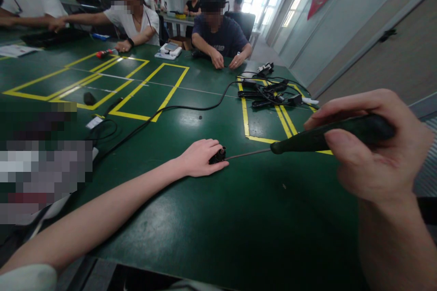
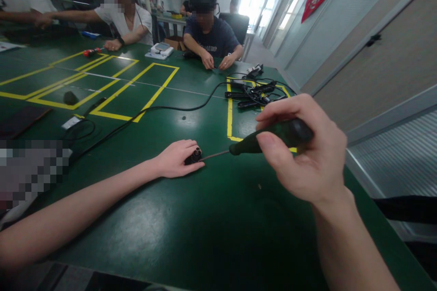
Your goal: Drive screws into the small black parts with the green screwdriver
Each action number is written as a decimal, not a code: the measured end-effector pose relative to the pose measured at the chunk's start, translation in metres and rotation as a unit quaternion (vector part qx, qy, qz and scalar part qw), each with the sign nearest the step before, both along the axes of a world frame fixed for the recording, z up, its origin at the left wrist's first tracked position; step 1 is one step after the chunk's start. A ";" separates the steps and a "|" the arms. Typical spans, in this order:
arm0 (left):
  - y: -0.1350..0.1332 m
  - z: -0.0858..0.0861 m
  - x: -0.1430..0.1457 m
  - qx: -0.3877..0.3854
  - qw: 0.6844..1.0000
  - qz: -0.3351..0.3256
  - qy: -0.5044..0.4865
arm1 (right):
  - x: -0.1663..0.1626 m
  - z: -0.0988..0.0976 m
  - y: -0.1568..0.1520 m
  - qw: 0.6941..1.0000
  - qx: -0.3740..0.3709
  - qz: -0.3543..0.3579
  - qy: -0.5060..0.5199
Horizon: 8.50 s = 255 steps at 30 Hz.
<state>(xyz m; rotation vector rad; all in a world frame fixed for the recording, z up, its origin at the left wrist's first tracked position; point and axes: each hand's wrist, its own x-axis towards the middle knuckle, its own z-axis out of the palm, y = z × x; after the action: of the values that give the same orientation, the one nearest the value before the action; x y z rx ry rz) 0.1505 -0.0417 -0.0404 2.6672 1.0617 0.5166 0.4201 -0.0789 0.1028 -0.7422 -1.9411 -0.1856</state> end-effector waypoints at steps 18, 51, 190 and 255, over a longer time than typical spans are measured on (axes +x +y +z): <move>0.002 -0.003 -0.001 -0.014 1.000 -0.005 -0.008 | 0.004 -0.009 0.004 0.999 0.005 -0.048 0.010; 0.001 -0.001 -0.001 0.003 1.000 -0.004 0.010 | -0.004 -0.001 -0.002 0.999 -0.030 -0.016 0.025; 0.004 0.002 -0.005 -0.033 0.993 0.114 0.017 | -0.008 -0.009 0.024 0.964 -0.207 -0.055 0.160; -0.001 0.008 -0.003 -0.010 0.986 0.161 0.051 | -0.006 -0.001 0.021 0.974 -0.190 -0.081 0.094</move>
<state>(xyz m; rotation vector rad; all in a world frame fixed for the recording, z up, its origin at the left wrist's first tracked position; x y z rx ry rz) 0.1480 -0.0429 -0.0320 2.5387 1.5329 0.4260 0.4137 -0.0577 0.1016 -1.1284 -1.7525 0.1591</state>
